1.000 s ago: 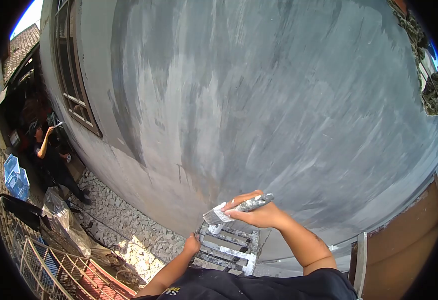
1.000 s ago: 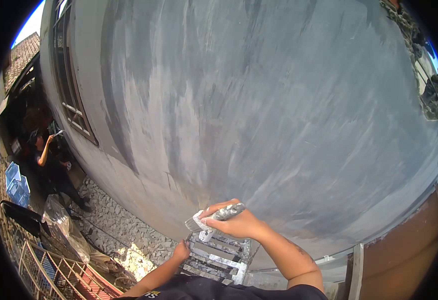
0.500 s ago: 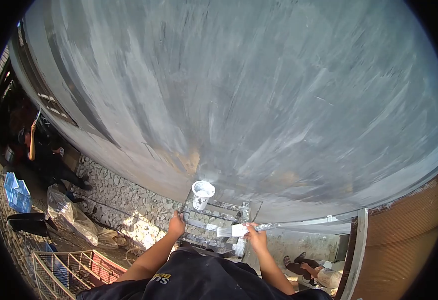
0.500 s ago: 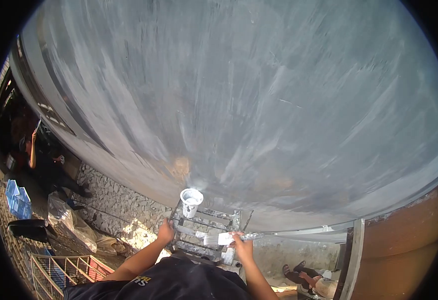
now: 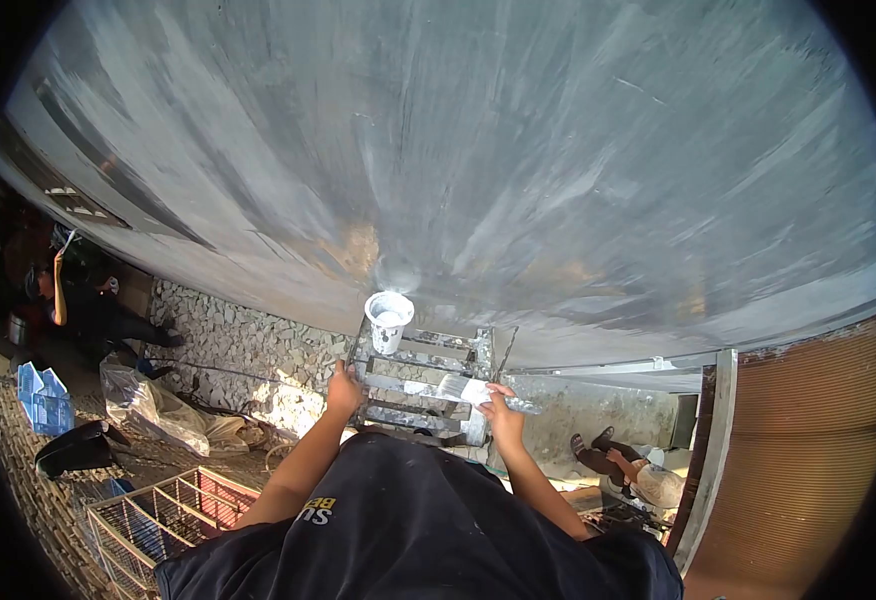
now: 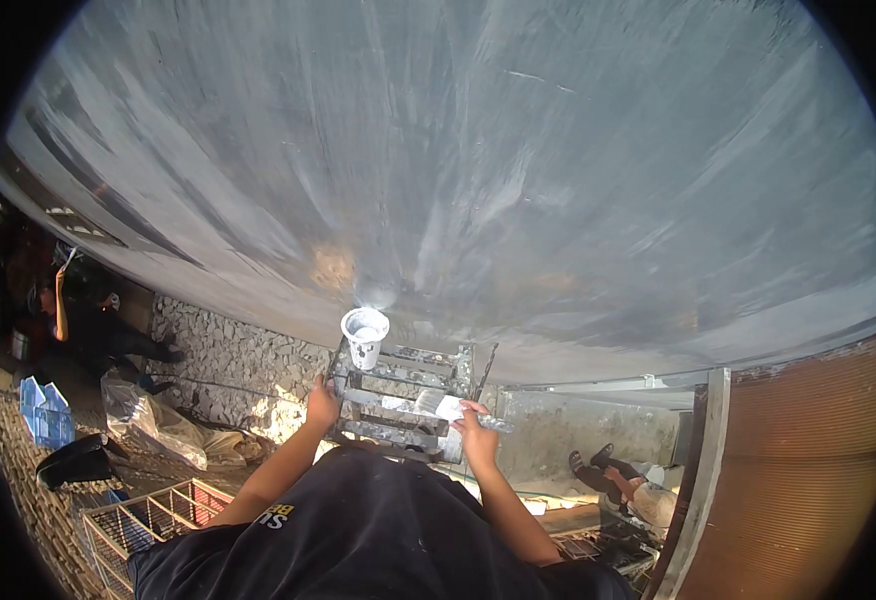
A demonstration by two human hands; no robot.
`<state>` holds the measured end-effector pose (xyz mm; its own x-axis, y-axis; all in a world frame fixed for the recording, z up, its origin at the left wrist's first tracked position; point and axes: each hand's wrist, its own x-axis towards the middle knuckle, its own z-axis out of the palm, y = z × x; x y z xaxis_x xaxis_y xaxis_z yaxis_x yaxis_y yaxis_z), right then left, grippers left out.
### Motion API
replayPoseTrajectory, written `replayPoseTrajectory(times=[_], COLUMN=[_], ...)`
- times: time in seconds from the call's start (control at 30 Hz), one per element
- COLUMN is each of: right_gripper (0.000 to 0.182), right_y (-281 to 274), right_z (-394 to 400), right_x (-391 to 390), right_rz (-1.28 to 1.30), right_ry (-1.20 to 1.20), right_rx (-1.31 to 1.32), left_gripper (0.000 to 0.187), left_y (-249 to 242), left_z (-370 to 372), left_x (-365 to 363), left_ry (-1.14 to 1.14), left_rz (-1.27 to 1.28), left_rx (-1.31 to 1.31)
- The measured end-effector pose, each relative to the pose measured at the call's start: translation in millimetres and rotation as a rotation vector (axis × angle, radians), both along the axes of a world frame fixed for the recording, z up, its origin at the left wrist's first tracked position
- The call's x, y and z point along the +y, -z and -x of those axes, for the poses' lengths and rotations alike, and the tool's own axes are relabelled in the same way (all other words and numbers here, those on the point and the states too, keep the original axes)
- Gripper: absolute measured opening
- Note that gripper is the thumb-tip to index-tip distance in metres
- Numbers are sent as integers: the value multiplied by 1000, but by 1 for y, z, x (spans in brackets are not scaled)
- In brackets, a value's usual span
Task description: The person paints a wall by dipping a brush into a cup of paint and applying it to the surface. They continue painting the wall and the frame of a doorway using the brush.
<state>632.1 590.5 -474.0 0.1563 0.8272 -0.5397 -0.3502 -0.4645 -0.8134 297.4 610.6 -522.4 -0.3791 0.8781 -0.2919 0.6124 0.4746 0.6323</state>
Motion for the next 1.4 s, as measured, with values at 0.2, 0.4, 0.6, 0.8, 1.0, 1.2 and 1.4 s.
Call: replayPoseTrajectory(times=[0.2, 0.4, 0.6, 0.8, 1.0, 1.2, 1.4], right_gripper=[16, 14, 13, 37, 64, 61, 52], right_y=[-17, -35, -117, -192, -292, -437, -464], right_z=[-4, -3, -16, -64, -31, 65, 155], right_x=[3, -5, -3, 28, 3, -22, -4], right_rz=[-324, -699, -632, -282, -320, -649, -853], right_ry=[-147, -267, -197, -45, -385, -644, -853], right_rx=[-520, -859, -979, -900, -1389, -1576, -1767], left_gripper=[35, 36, 35, 34, 29, 32, 28], left_y=[20, 7, 17, 29, 21, 18, 15], left_z=[5, 1, 7, 10, 9, 8, 11], left_x=[-2, -3, -4, -5, 0, 8, -1], left_ry=[23, 31, 65, 62, 33, 4, -7], left_rz=[1, 3, -36, -22, 28, 39, 62], left_rx=[82, 25, 39, 60, -27, -81, -121])
